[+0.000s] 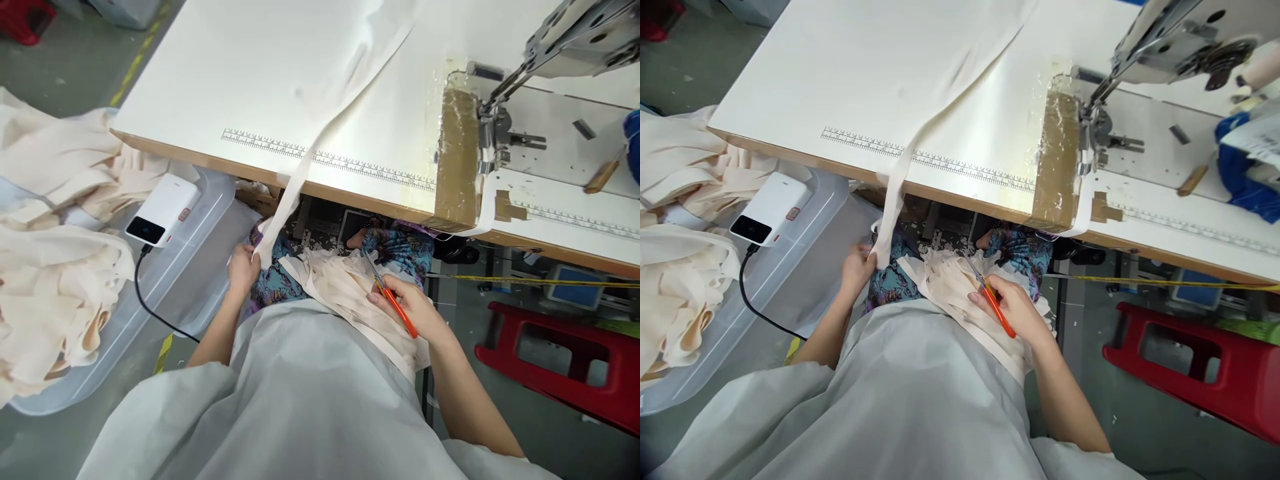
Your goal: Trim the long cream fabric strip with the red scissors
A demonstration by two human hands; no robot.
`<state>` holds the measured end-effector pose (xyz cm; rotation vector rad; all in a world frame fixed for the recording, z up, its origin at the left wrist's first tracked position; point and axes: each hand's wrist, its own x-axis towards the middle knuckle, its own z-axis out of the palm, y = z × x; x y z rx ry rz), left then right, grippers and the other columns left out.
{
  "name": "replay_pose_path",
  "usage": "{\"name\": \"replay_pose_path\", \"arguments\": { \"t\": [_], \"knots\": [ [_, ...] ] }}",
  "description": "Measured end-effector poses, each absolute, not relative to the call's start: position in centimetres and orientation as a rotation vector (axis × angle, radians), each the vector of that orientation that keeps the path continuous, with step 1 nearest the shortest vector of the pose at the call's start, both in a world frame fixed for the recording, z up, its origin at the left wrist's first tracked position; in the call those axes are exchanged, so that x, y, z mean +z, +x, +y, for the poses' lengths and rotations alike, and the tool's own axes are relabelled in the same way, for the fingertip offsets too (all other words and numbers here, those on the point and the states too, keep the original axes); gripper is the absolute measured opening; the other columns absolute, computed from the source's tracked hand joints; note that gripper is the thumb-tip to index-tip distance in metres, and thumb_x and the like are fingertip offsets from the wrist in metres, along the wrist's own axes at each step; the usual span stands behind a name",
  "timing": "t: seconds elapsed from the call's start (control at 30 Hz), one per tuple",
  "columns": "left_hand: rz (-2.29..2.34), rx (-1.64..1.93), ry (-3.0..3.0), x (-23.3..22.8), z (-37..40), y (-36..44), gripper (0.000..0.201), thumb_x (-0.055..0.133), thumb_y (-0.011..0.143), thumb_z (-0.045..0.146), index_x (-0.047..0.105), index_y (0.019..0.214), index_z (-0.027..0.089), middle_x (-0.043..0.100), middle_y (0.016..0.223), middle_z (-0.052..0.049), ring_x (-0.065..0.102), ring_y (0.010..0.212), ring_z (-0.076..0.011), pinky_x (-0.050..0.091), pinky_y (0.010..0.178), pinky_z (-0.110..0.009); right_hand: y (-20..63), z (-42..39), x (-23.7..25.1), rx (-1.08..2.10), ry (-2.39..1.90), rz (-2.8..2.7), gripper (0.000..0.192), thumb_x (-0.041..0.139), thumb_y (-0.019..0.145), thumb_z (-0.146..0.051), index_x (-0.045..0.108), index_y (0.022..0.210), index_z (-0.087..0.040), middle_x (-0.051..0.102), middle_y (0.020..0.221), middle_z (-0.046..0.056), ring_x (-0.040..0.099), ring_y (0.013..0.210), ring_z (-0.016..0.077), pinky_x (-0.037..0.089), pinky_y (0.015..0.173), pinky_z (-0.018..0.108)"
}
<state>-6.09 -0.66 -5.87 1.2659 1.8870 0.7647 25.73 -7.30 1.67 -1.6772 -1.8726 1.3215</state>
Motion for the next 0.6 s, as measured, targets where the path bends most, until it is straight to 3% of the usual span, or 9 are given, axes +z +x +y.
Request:
{"name": "replay_pose_path", "arguments": {
  "t": [0.1,0.23,0.4,0.47,0.6],
  "knots": [
    [1.784,0.693,1.235,-5.1,-3.3,-6.8,0.016,0.058,0.081,0.030,0.058,0.091,0.017,0.050,0.049,0.005,0.054,0.048,-0.0162,0.041,0.051,-0.026,25.3,-7.1,1.1,1.373,-1.653,-1.886,0.049,0.054,0.083,-0.067,0.044,0.068,-0.022,0.049,0.064,-0.001,0.042,0.059,0.0139,0.035,0.055,0.026],
    [1.102,0.545,1.149,-0.5,-4.3,-3.5,0.038,0.053,0.089,0.046,0.061,0.110,0.016,0.066,0.077,-0.005,0.064,0.066,-0.0172,0.049,0.057,-0.026,24.1,-6.2,1.5,1.445,-1.630,-1.946,0.049,0.053,0.082,-0.068,0.045,0.069,-0.021,0.046,0.063,-0.002,0.040,0.059,0.0138,0.033,0.055,0.026],
    [1.199,0.713,1.525,3.2,-3.1,-1.0,0.029,0.062,0.086,0.044,0.068,0.077,0.017,0.062,0.086,-0.005,0.053,0.063,-0.0103,0.044,0.056,-0.023,23.5,-5.4,2.4,1.499,-1.547,-2.062,0.051,0.052,0.085,-0.066,0.036,0.066,-0.022,0.036,0.062,-0.005,0.033,0.057,0.0111,0.028,0.052,0.025],
    [1.203,0.744,1.537,3.4,-2.9,-0.9,0.031,0.062,0.087,0.045,0.067,0.075,0.017,0.063,0.092,-0.006,0.050,0.057,-0.0077,0.042,0.052,-0.022,23.6,-5.1,2.5,1.514,-1.502,-2.106,0.050,0.052,0.086,-0.065,0.035,0.066,-0.021,0.036,0.062,-0.005,0.032,0.056,0.0107,0.027,0.052,0.024],
    [1.097,0.543,1.158,3.6,-2.8,-1.2,0.034,0.059,0.088,0.051,0.061,0.082,0.017,0.065,0.061,-0.001,0.052,0.042,-0.0093,0.041,0.044,-0.021,23.5,-4.1,2.4,1.589,-1.409,-2.170,0.049,0.049,0.088,-0.064,0.039,0.068,-0.021,0.037,0.063,-0.004,0.034,0.057,0.0109,0.027,0.052,0.024]
  ]
}}
